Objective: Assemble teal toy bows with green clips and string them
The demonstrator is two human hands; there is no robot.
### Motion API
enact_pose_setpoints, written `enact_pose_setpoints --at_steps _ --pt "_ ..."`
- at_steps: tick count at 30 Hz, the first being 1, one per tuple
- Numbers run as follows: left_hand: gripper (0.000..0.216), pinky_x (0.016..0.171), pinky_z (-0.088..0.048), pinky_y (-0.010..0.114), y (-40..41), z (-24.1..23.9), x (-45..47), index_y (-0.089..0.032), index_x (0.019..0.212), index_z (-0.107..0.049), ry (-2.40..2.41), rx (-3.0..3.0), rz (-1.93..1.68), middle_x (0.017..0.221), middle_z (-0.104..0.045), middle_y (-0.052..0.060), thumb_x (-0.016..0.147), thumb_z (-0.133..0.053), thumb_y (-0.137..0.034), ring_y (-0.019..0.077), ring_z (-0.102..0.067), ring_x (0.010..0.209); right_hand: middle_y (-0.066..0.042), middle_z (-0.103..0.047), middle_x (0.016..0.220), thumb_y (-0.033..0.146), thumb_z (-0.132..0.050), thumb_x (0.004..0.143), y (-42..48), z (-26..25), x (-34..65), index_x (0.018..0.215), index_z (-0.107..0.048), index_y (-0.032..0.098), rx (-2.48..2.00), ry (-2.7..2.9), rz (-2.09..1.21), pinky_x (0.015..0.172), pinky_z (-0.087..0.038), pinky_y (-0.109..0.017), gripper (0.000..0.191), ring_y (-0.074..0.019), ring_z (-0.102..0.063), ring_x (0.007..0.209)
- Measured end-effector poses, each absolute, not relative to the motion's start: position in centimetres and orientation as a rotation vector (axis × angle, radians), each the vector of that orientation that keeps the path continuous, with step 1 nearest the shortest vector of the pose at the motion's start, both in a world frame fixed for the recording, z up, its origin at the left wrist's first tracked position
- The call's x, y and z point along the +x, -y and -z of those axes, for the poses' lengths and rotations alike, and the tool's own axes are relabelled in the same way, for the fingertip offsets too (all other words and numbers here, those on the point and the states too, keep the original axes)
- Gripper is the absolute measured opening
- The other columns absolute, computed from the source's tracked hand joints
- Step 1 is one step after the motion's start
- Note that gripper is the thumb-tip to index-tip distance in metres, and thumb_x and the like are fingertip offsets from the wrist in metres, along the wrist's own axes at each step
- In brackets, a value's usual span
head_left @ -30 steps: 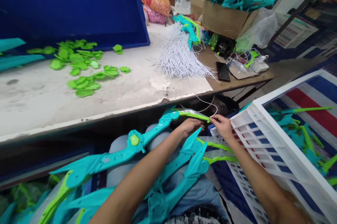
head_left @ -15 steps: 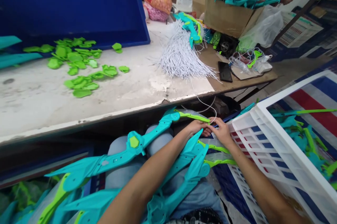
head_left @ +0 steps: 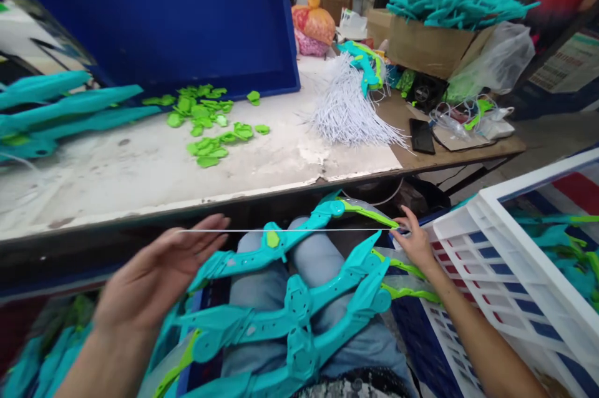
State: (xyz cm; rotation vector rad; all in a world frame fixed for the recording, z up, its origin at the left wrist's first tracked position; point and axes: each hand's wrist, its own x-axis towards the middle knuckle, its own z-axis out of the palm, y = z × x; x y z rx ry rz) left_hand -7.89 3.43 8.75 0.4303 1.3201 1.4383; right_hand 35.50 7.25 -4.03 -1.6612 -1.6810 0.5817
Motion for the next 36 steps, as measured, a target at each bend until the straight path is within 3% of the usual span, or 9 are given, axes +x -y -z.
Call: enact_pose_setpoints --at_steps 3,5,10,13,17,21,24,30,36 --pt "0.014 0.077 -0.056 0.034 -0.4 -10.3 -10.3 -0.019 0.055 -0.050 -1.300 0.209 -1.776 0.056 -0.061 -0.005 0.066 -0.056 -0.013 0.0131 -0.061 0.067 -0.009 -0.071 0.101 0.045 -0.059 0.077 -8.5 4.2 36.0 0.137 -0.043 0.018 -1.687 1.694 -0.588 0.074 -0.054 -0.036 0.068 -0.0193 -0.065 0.074" --pt "0.016 0.069 -0.055 0.027 1.4 -10.9 -10.5 -0.019 0.053 -0.049 -1.211 0.186 -1.862 0.049 -0.050 -0.006 0.063 -0.059 -0.013 0.0089 -0.054 0.055 -0.009 -0.072 0.098 0.046 -0.058 0.075 -9.5 3.9 36.5 0.131 -0.049 0.017 -1.718 1.736 -0.583 0.071 -0.054 -0.036 0.064 -0.0191 -0.064 0.069" --pt "0.027 0.073 -0.056 0.030 4.4 -10.3 -7.9 -0.017 0.061 -0.063 -1.236 0.382 -1.781 0.060 -0.065 -0.001 0.053 -0.085 -0.032 0.0174 -0.067 0.069 -0.011 -0.071 0.092 0.046 -0.053 0.080 -11.8 0.6 34.1 0.104 -0.066 0.017 -1.637 1.979 -0.097 0.079 -0.051 -0.044 0.040 -0.0268 -0.064 0.083" --pt "0.034 0.076 -0.055 0.034 5.1 -9.3 -5.3 -0.019 0.078 -0.069 -1.223 0.414 -1.650 0.061 -0.070 0.000 0.053 -0.088 -0.032 0.0207 -0.070 0.069 -0.011 -0.069 0.101 0.037 -0.051 0.089 -11.5 -2.0 26.4 0.107 -0.065 0.019 -1.274 2.117 0.048 0.088 -0.047 -0.044 0.029 -0.0268 -0.060 0.098" --pt "0.032 0.070 -0.053 0.033 5.3 -8.8 -2.3 -0.016 0.077 -0.069 -1.091 0.442 -1.467 0.064 -0.072 0.005 0.058 -0.085 -0.037 0.0223 -0.070 0.067 -0.010 -0.066 0.111 0.031 -0.053 0.091 -8.6 -1.9 12.4 0.118 -0.061 0.021 -0.566 2.640 -0.262 0.088 -0.048 -0.039 0.030 -0.0244 -0.058 0.101" --pt "0.032 0.058 -0.050 0.030 6.3 -9.2 -2.0 -0.017 0.070 -0.063 -1.042 0.429 -1.454 0.052 -0.063 0.001 0.065 -0.079 -0.045 0.0152 -0.060 0.049 -0.012 -0.065 0.100 0.021 -0.057 0.088 -7.3 0.5 5.1 0.132 -0.055 0.024 -0.567 2.951 -0.245 0.080 -0.048 -0.040 0.045 -0.0259 -0.058 0.089" --pt "0.032 0.048 -0.040 0.023 7.6 -9.2 -3.8 -0.018 0.072 -0.061 -1.170 0.388 -1.620 0.049 -0.055 -0.003 0.068 -0.076 -0.046 0.0114 -0.053 0.047 -0.010 -0.067 0.099 0.023 -0.056 0.088 -9.5 0.7 5.3 0.138 -0.049 0.027 -0.465 2.994 -0.521 0.080 -0.050 -0.038 0.051 -0.0240 -0.060 0.088" --pt "0.022 0.049 -0.038 0.020 8.8 -7.3 -9.5 -0.017 0.078 -0.065 -1.661 0.319 -2.035 0.052 -0.054 -0.005 0.075 -0.071 -0.037 0.0074 -0.047 0.049 -0.001 -0.062 0.129 0.032 -0.057 0.083 -14.1 -1.4 7.4 0.136 -0.053 0.026 -0.463 2.795 -1.500 0.098 -0.047 -0.039 0.053 -0.0254 -0.060 0.113" --pt "0.020 0.048 -0.040 0.020 6.5 -7.9 -12.0 -0.015 0.076 -0.066 -1.800 0.516 -2.028 0.054 -0.057 -0.003 0.076 -0.068 -0.035 0.0079 -0.049 0.047 -0.001 -0.069 0.118 0.031 -0.063 0.078 -13.3 -1.0 7.1 0.130 -0.059 0.024 -0.557 2.777 -1.636 0.094 -0.050 -0.042 0.053 -0.0274 -0.066 0.102"
